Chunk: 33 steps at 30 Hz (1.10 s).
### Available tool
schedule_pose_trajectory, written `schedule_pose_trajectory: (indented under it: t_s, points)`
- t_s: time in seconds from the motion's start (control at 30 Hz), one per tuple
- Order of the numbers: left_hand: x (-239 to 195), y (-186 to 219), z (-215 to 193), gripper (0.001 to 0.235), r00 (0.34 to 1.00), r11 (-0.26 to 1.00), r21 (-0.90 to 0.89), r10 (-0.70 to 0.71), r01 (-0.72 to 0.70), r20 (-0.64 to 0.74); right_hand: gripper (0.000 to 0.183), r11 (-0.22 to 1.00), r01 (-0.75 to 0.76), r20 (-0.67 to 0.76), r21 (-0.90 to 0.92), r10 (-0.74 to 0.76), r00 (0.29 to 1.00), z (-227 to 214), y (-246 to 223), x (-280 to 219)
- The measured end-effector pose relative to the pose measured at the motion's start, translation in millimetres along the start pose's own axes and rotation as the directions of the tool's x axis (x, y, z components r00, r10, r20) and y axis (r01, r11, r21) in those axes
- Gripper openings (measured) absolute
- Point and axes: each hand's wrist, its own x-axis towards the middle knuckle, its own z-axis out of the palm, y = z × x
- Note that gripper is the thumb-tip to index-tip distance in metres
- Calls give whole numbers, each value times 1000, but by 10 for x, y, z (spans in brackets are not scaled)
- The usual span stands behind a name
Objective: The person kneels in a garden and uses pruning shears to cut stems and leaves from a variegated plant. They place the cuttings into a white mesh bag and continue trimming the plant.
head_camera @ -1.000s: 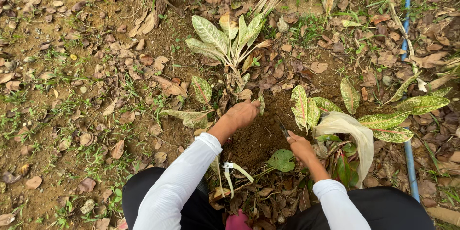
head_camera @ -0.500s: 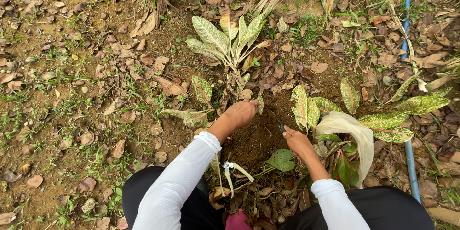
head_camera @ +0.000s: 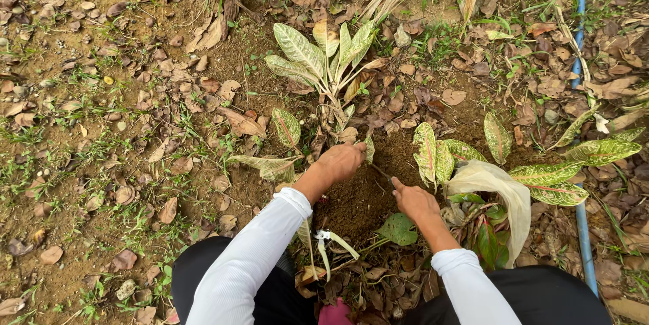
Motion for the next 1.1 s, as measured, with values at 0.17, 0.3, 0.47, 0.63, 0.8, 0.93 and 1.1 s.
schedule_pose_trajectory:
  t_s: [0.17, 0.3, 0.47, 0.63, 0.8, 0.93, 1.1]
  points:
    - [-50, -15, -13, 25, 997, 995, -70, -62, 65, 47, 49, 995, -102, 128, 13, 99, 987, -521, -111, -271]
    - [-37, 7, -1, 26, 999, 1000, 22, -16, 15, 45, 46, 997, 39, -94, -68, -45, 995, -635, -223, -118]
    - [-2, -30, 165, 26, 999, 999, 18, 27, -27, -18, 51, 966, 126, -149, -226, -162, 975, -128, -444, 558]
    - [23, -119, 184, 21, 997, 997, 55, 54, -50, -62, 54, 963, 121, -246, -242, -182, 952, 220, -88, 1062]
    - [-66, 84, -149, 24, 996, 999, 7, -40, 40, 80, 44, 904, 238, -65, -356, -277, 959, -375, -3, 444]
    - [-85, 115, -259, 25, 990, 992, -70, -93, 101, 107, 48, 962, 110, 19, -250, -109, 994, -929, 45, 209]
    - [-36, 111, -229, 34, 998, 1000, 4, -30, 30, 59, 42, 989, 112, -247, -100, -134, 960, -629, 210, 719]
